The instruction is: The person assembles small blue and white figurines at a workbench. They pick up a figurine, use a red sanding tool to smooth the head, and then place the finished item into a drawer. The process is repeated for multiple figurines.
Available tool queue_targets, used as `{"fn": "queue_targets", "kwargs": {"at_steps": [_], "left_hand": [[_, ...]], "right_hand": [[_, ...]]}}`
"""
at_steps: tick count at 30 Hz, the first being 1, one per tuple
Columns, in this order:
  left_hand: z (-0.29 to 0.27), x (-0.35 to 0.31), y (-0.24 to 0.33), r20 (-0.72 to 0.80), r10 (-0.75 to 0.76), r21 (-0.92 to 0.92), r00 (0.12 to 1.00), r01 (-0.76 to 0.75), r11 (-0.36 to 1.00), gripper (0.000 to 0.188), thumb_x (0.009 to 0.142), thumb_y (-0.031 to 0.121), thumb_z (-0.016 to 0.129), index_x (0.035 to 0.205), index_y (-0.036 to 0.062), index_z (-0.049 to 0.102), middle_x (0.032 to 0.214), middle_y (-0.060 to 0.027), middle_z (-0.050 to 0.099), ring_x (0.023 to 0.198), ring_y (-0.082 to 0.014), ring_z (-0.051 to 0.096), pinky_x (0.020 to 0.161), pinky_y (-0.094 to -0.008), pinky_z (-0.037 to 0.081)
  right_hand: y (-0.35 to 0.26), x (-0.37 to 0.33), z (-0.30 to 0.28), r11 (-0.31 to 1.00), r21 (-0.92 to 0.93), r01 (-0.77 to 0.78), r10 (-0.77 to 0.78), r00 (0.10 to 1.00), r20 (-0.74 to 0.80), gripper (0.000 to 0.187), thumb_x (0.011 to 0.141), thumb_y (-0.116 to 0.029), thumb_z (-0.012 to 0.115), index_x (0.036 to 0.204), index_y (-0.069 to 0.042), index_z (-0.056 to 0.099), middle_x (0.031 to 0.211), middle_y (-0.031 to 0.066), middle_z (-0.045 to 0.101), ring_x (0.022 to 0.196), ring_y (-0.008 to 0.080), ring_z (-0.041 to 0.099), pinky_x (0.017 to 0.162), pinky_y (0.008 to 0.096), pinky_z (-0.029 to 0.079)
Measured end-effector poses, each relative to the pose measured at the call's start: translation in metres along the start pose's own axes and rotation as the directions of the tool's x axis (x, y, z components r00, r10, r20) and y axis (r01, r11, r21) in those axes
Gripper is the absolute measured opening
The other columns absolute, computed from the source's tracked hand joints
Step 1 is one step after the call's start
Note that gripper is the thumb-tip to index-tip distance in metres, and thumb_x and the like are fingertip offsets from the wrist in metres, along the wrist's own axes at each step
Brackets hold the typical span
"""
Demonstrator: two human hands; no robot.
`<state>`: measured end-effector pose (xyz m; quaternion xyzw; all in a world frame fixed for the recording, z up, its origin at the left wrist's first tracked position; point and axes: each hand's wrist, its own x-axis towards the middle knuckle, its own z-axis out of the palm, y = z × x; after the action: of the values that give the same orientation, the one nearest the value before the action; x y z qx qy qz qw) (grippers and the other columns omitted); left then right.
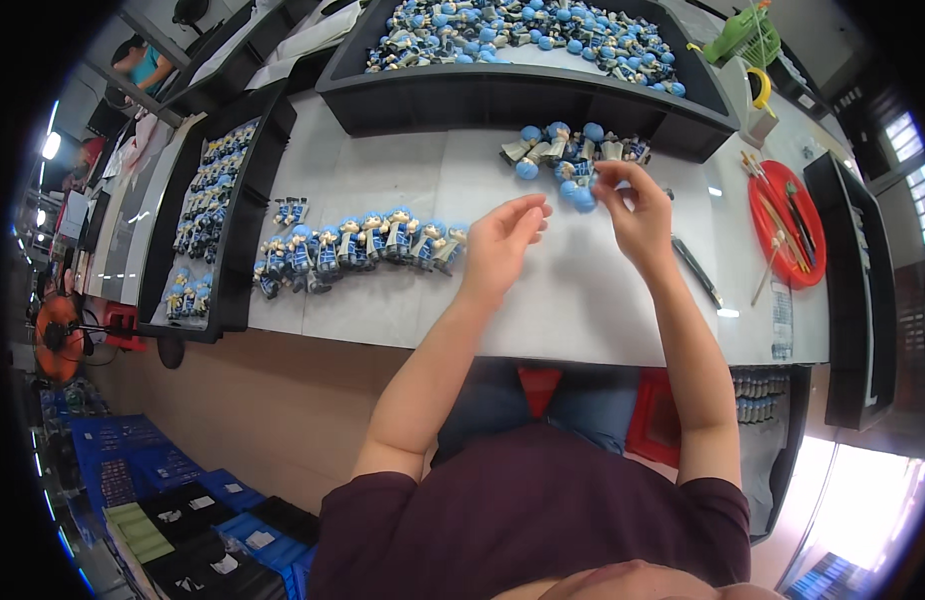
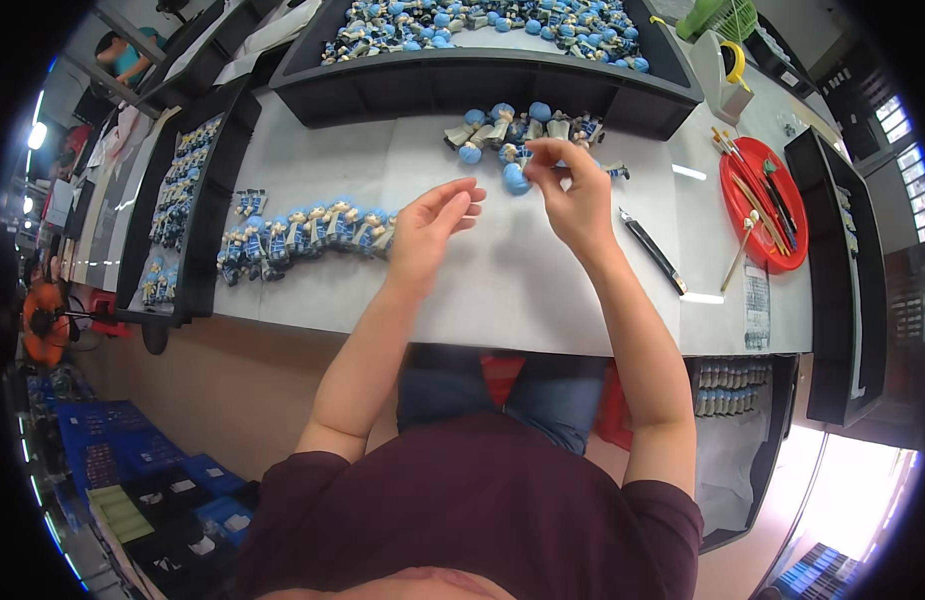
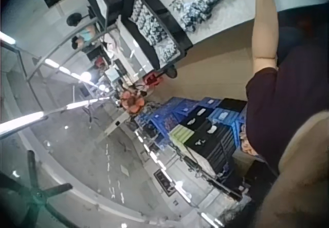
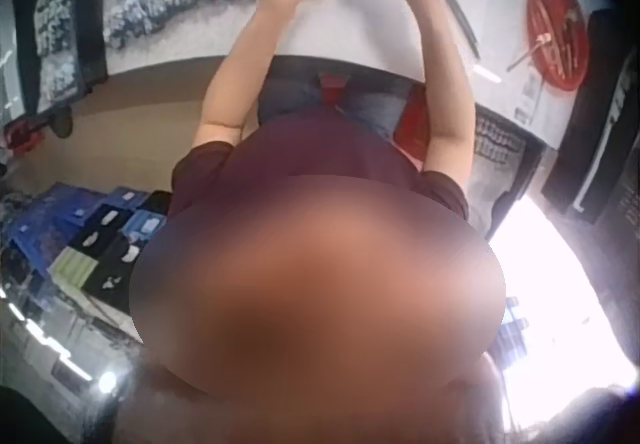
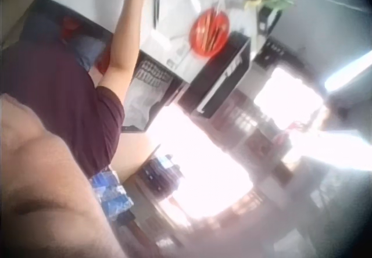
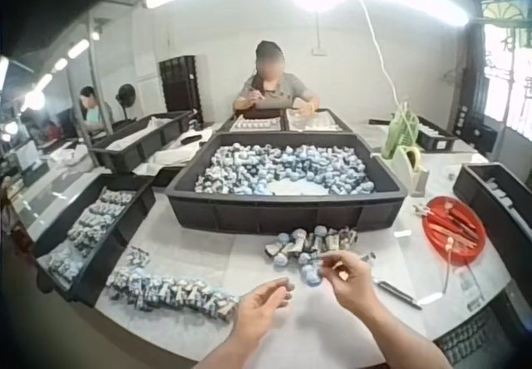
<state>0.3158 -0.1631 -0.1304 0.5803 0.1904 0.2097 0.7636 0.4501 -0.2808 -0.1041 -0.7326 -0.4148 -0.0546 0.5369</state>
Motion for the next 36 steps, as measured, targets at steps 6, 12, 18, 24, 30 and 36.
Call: {"fn": "queue_targets", "kwargs": {"at_steps": [6,12,18,24,30,36], "left_hand": [[0.02,-0.003,-0.019,0.24,-0.005,-0.215,0.971,0.058,0.975,0.032,0.088,0.019,0.055,0.114,0.0018,0.055,0.1,-0.008,0.062,0.089,-0.0137,0.059,0.077,-0.0269,0.048],[0.009,0.003,-0.026,0.232,-0.063,-0.327,0.971,0.139,0.935,0.032,0.09,0.023,0.051,0.112,0.0006,0.055,0.1,-0.0099,0.062,0.089,-0.0148,0.059,0.077,-0.0281,0.047],[0.011,0.001,-0.027,0.283,-0.058,-0.299,0.958,0.145,0.943,0.035,0.092,0.026,0.047,0.113,0.0,0.054,0.1,-0.0118,0.062,0.09,-0.0162,0.059,0.081,-0.0312,0.046],[0.011,0.001,-0.031,0.292,-0.088,-0.28,0.952,0.173,0.944,0.037,0.092,0.028,0.046,0.114,-0.0006,0.053,0.099,-0.0119,0.062,0.088,-0.0159,0.059,0.079,-0.0307,0.046],[0.012,0.002,-0.032,0.3,-0.109,-0.294,0.948,0.201,0.934,0.037,0.093,0.028,0.044,0.113,-0.0009,0.053,0.098,-0.0119,0.062,0.087,-0.0154,0.059,0.078,-0.0301,0.047],[0.013,0.001,-0.029,0.293,-0.116,-0.271,0.949,0.199,0.942,0.034,0.094,0.025,0.043,0.114,-0.0005,0.053,0.098,-0.0122,0.062,0.088,-0.0154,0.059,0.079,-0.0301,0.047]], "right_hand": [[-0.018,-0.054,-0.001,0.788,0.458,-0.411,0.446,0.894,0.037,0.016,0.082,-0.006,0.062,0.095,0.003,0.058,0.084,0.0072,0.061,0.075,0.0101,0.057,0.063,0.0219,0.047],[-0.018,-0.09,0.001,0.621,0.651,-0.437,0.524,0.849,0.07,0.024,0.086,-0.011,0.058,0.106,0.002,0.055,0.099,0.0091,0.059,0.087,0.0119,0.055,0.066,0.0241,0.048],[-0.014,-0.105,0.012,0.652,0.622,-0.433,0.493,0.866,0.086,0.024,0.086,-0.006,0.056,0.107,0.005,0.053,0.101,0.0106,0.058,0.087,0.0142,0.057,0.075,0.0274,0.049],[-0.008,-0.11,0.014,0.653,0.62,-0.436,0.482,0.87,0.105,0.022,0.086,-0.005,0.055,0.105,0.005,0.052,0.1,0.0114,0.058,0.085,0.0147,0.058,0.077,0.0275,0.049],[-0.008,-0.113,0.014,0.628,0.649,-0.429,0.475,0.872,0.116,0.025,0.083,-0.002,0.059,0.105,0.004,0.051,0.099,0.0106,0.057,0.086,0.0141,0.057,0.077,0.0265,0.049],[-0.009,-0.115,0.015,0.65,0.612,-0.451,0.465,0.873,0.149,0.034,0.077,0.004,0.064,0.107,0.003,0.049,0.1,0.009,0.055,0.089,0.0129,0.055,0.078,0.0241,0.049]]}}
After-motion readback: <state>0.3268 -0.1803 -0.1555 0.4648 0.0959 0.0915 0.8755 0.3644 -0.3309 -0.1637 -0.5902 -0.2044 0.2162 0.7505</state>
